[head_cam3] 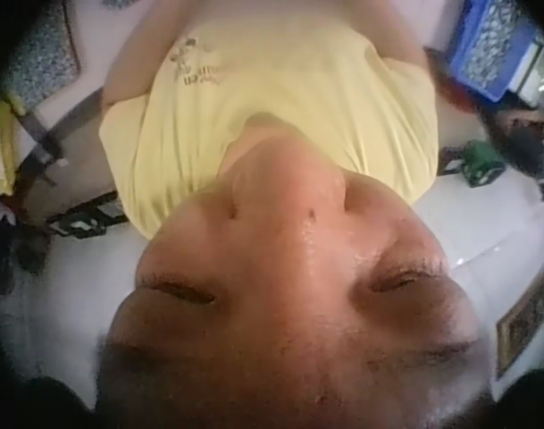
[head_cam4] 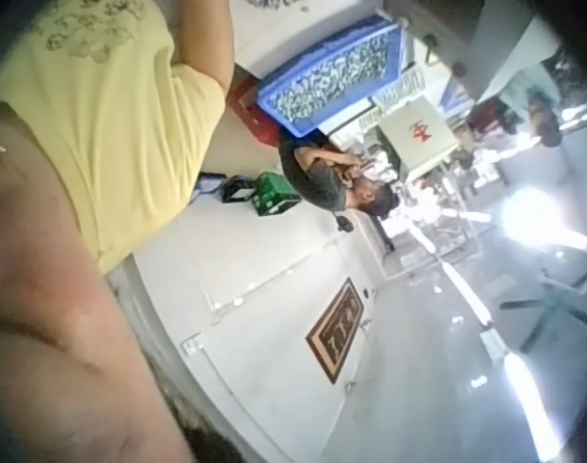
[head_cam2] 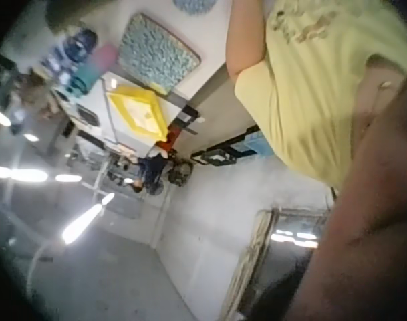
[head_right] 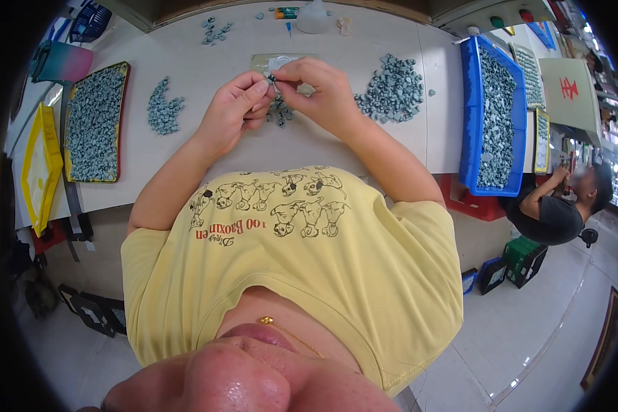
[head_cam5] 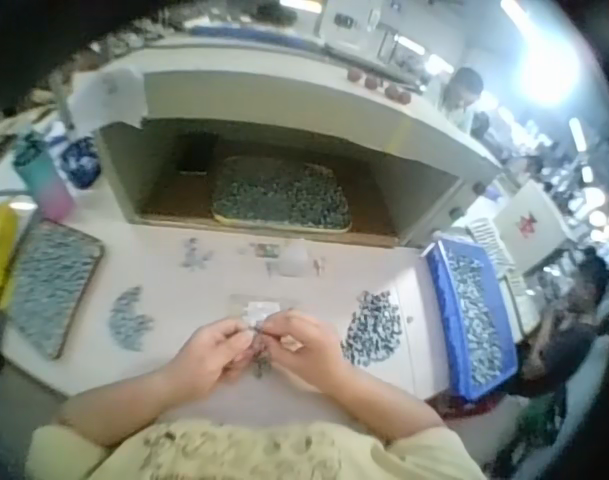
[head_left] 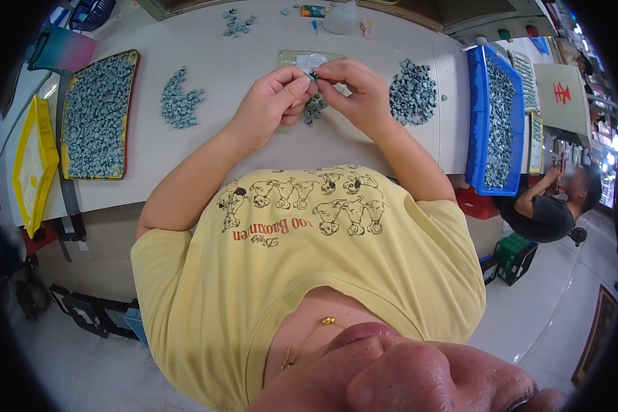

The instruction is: The person inserts small black pieces into green plastic components by hand and places the assembled parts onto the workbench.

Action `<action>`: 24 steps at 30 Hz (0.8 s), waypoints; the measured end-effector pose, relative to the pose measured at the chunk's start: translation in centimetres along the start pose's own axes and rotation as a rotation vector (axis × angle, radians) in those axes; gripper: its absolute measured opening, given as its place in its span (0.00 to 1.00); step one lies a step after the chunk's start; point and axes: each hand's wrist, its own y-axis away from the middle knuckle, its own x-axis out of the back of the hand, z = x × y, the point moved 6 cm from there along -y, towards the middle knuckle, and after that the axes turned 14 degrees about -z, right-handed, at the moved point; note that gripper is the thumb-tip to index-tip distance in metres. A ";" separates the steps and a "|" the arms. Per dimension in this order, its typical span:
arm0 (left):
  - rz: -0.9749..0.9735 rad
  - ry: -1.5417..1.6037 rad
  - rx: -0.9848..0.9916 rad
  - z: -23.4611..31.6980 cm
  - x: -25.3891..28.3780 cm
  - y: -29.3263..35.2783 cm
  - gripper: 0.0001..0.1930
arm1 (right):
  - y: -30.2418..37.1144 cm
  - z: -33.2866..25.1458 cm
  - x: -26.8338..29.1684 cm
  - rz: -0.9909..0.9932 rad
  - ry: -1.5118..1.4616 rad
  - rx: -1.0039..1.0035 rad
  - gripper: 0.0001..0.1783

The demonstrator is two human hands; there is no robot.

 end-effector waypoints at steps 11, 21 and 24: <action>0.057 -0.089 -0.036 0.0 0.2 0.0 0.09 | 0.1 -1.7 -0.8 0.068 0.288 0.165 0.10; -0.012 -0.026 0.000 0.3 0.0 0.2 0.09 | 0.0 -1.7 -0.7 0.075 0.165 0.125 0.11; -0.023 -0.014 0.012 0.6 -0.3 0.2 0.09 | -0.1 -1.3 -0.3 0.037 0.079 0.123 0.12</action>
